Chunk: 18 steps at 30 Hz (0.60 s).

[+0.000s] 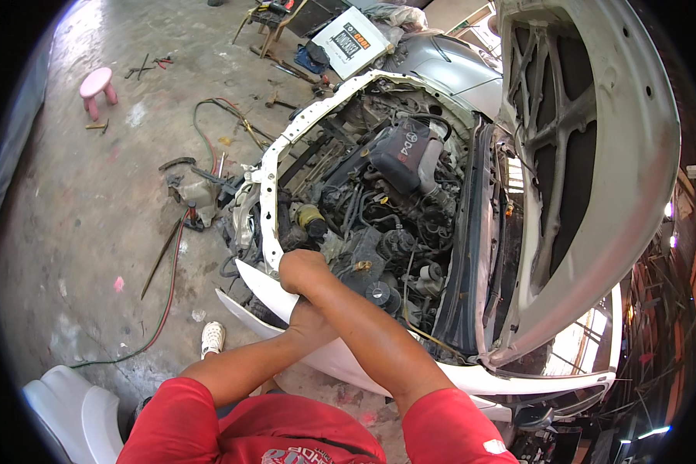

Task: The person aligns and presses a white car body panel onto the front of a vehicle with their hands, checking the fit along the hood and fender.

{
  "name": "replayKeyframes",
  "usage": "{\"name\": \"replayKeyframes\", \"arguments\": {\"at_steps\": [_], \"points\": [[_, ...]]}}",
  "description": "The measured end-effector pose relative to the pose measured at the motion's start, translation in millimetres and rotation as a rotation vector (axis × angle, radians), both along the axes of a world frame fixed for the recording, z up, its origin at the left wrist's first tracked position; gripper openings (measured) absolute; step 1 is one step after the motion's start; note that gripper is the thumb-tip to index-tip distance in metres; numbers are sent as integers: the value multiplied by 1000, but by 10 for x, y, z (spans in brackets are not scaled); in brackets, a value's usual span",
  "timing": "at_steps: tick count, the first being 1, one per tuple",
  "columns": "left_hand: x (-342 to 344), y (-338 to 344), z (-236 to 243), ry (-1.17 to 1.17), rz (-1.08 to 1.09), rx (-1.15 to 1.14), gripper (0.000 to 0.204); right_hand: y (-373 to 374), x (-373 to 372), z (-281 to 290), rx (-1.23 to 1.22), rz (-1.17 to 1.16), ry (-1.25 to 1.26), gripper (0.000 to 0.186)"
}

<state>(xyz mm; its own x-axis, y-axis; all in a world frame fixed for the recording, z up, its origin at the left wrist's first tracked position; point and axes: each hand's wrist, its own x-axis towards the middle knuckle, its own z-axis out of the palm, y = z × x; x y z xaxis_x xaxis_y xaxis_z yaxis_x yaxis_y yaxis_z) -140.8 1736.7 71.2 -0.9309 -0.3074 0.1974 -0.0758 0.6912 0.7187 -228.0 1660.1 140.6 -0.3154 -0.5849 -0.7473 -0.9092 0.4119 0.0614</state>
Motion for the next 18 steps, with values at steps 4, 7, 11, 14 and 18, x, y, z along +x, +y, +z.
{"name": "replayKeyframes", "arguments": {"at_steps": [4,7,11,14,18], "points": [[6,-39,-4,-47,-56,54,36,-29,64,92,-18,-68,8,31],[-17,5,-76,29,-15,45,32,-3,35,17,-32,-66,17,30],[-33,31,-76,10,-8,74,32,-23,15,54,-8,51,20,32],[-10,28,2,16,-20,105,33,17,64,59,-45,-13,26,32],[-73,73,-72,80,-38,-21,39,70,14,14,-21,-71,56,31]]}}
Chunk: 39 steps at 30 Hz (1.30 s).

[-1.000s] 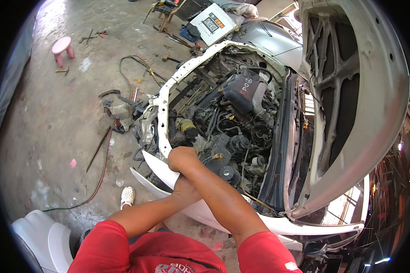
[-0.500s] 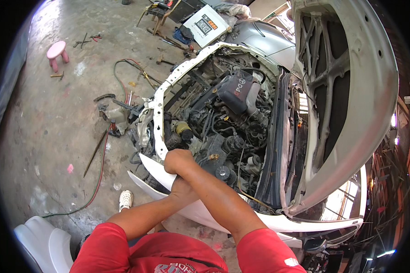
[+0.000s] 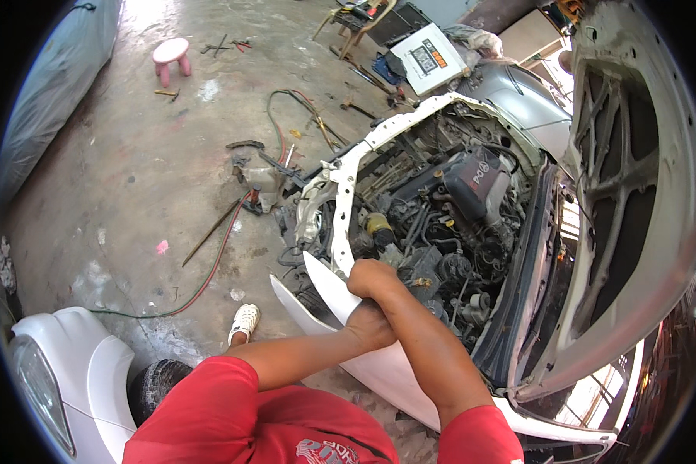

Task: The person aligns and presses a white car body panel onto the front of a vehicle with their hands, checking the fit along the hood and fender.

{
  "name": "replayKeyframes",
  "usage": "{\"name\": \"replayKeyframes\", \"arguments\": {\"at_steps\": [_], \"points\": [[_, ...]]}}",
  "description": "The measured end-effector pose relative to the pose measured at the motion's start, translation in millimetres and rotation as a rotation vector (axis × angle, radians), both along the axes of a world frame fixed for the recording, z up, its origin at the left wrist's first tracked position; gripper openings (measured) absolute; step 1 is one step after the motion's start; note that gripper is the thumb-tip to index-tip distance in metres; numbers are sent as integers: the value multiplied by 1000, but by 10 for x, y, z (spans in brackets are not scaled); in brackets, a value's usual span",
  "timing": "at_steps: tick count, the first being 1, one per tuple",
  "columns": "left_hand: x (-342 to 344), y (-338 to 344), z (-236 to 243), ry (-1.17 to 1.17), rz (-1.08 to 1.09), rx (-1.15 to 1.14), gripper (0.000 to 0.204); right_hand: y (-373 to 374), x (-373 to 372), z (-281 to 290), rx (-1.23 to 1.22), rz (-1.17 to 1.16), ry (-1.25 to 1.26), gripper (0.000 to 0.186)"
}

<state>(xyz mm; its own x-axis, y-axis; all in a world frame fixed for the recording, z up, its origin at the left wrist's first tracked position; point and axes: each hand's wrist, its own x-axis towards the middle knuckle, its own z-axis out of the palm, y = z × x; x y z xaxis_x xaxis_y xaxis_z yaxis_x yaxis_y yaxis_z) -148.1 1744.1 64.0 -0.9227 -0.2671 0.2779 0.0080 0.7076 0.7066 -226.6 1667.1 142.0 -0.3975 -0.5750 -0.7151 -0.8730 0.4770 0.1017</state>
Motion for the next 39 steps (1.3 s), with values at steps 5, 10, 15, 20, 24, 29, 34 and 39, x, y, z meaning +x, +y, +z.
{"name": "replayKeyframes", "arguments": {"at_steps": [5,10,15,20,24,29,34,39], "points": [[70,-47,76,-17,40,82,43,-149,118,172,80,207,-16,33],[156,-179,153,-143,-15,72,40,-128,201,141,-60,-131,-37,38],[94,-66,199,-192,-80,105,43,166,39,57,-217,-170,-13,33],[163,-194,-137,-42,-3,-320,31,915,497,472,-772,-190,-104,29],[-49,-106,82,-19,197,-287,27,2471,778,819,-1037,-228,-6,23],[-9,58,299,63,60,-218,23,4448,837,833,-1203,-670,831,27],[-94,979,977,319,-612,-293,35,5331,549,1062,-1269,-952,1212,30],[-335,2050,1500,349,-1174,-283,26,5456,-820,1362,-1152,-708,1291,40]]}}
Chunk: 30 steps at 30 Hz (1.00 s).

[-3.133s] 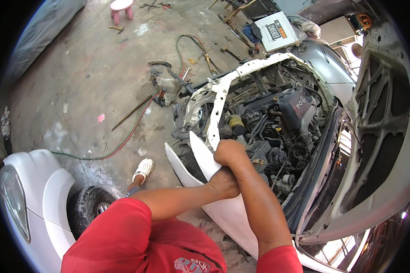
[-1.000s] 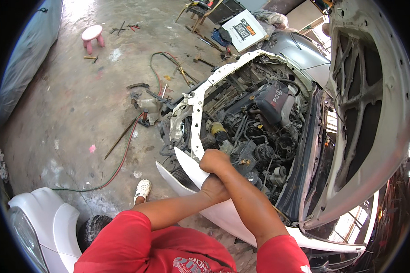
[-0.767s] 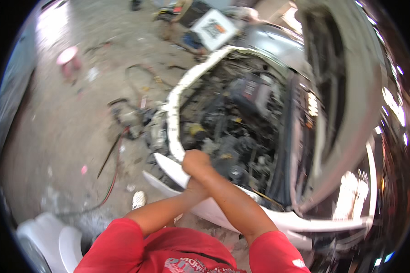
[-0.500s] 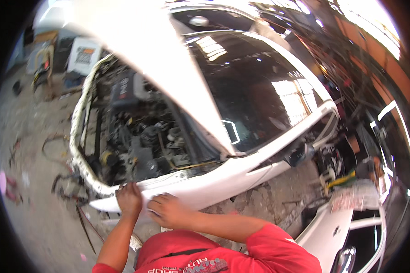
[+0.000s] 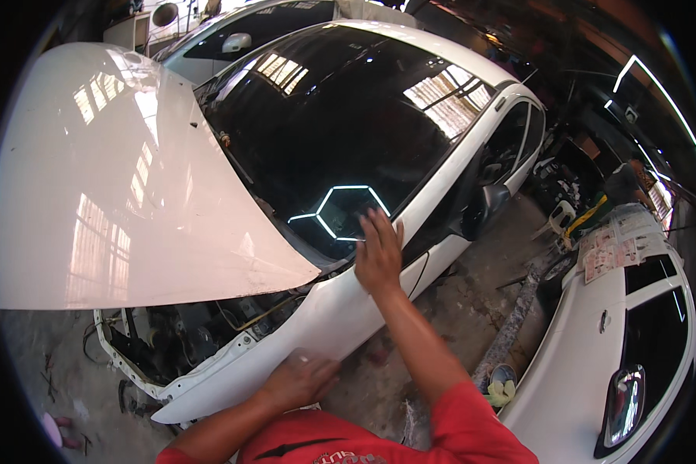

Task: The person aligns and presses a white car body panel onto the front of a vehicle with their hands, checking the fit along the hood and fender.

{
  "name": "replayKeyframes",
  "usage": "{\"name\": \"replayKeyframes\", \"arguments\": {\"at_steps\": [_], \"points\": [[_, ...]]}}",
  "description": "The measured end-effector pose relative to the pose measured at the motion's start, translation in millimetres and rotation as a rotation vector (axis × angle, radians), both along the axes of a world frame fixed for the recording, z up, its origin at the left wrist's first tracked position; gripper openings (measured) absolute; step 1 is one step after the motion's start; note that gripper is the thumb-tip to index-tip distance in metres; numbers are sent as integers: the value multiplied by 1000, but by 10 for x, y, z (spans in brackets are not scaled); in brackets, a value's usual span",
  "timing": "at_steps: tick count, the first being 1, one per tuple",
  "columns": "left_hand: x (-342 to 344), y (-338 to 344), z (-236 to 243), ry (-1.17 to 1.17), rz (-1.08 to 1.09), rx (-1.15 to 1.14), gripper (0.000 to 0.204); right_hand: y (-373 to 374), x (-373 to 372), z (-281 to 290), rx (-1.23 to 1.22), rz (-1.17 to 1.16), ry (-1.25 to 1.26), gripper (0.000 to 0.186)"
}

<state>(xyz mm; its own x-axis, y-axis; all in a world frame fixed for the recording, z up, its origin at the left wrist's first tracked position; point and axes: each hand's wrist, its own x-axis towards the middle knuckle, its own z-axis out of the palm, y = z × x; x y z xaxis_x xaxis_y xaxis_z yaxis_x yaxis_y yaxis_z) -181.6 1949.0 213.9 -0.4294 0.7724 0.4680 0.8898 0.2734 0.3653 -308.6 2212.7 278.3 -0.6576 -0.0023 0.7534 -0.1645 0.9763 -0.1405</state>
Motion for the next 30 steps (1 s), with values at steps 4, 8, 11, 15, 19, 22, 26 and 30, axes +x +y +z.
{"name": "replayKeyframes", "arguments": {"at_steps": [4,8,11,15,19,22,26,30], "points": [[-186,325,-61,-72,-45,-19,25,27,-332,-85,59,-19,-88,43],[-386,578,-31,-27,-126,-14,30,-18,-376,-98,75,-92,-157,43],[-592,845,86,63,-167,-29,32,-50,-381,-39,72,-142,-181,41],[-1052,1208,5,45,-70,-29,20,64,-398,-49,98,-134,-151,45],[-1243,1120,45,-42,-29,145,24,85,-463,-13,-29,-55,-235,46],[-1216,1235,98,81,362,285,35,68,-500,-67,-53,-36,-43,41],[-1442,1577,-11,25,587,368,33,163,-513,-162,-161,-16,126,43],[-1484,1694,53,-109,768,208,45,152,-580,-374,-288,83,297,48]]}}
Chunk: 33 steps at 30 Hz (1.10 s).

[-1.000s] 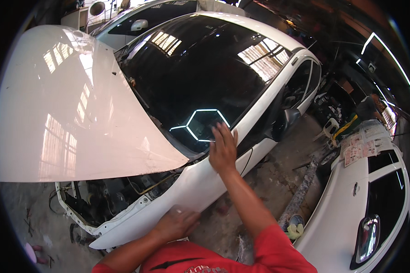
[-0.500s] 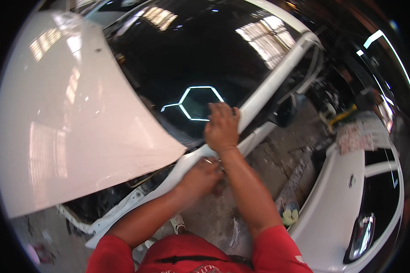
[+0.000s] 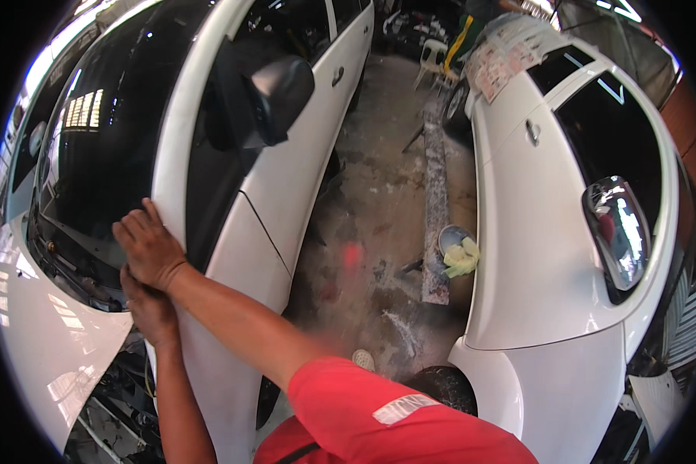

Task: The person aligns and presses a white car body panel onto the front of a vehicle with their hands, checking the fit along the hood and fender.

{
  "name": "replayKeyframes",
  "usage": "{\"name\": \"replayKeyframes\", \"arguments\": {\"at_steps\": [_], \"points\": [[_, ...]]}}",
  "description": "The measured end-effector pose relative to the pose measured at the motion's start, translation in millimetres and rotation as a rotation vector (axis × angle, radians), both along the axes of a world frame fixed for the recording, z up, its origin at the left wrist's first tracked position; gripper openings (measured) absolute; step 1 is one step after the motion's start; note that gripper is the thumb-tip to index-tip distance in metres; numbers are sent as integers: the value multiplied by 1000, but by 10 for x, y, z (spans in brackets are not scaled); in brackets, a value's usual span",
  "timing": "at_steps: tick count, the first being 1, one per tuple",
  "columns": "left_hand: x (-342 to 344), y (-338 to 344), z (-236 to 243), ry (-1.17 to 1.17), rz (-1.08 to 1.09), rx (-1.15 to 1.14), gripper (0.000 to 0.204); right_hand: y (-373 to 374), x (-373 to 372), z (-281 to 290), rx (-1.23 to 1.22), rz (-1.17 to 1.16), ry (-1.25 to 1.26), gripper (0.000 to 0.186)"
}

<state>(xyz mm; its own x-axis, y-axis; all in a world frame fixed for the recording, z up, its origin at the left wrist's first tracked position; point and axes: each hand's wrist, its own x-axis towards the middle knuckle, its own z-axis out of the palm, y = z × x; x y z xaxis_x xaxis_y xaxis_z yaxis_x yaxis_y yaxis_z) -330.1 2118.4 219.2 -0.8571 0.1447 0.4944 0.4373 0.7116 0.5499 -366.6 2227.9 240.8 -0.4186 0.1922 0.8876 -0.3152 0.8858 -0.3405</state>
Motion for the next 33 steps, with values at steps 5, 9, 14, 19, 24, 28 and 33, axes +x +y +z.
{"name": "replayKeyframes", "arguments": {"at_steps": [5,9,14,19,24,28,33], "points": [[-564,-559,-365,572,-142,-566,55,-168,166,-217,-307,189,181,49],[-538,-544,-280,30,120,-312,59,168,1735,-1069,-335,403,0,33],[-758,-630,-102,98,130,-325,66,721,4006,-3155,-701,303,-1101,33],[-681,-511,-6,52,143,-187,62,1061,6078,-4373,-922,-156,-1916,35],[-981,-614,-2,173,78,-356,59,1148,7042,-4387,-1038,-397,-2089,39],[-1010,-637,12,179,73,-373,62,962,7144,-4316,-1130,-354,-2085,40],[-671,-125,-148,40,-3,-243,64,468,7009,-4632,-1074,-392,-1922,34]]}}
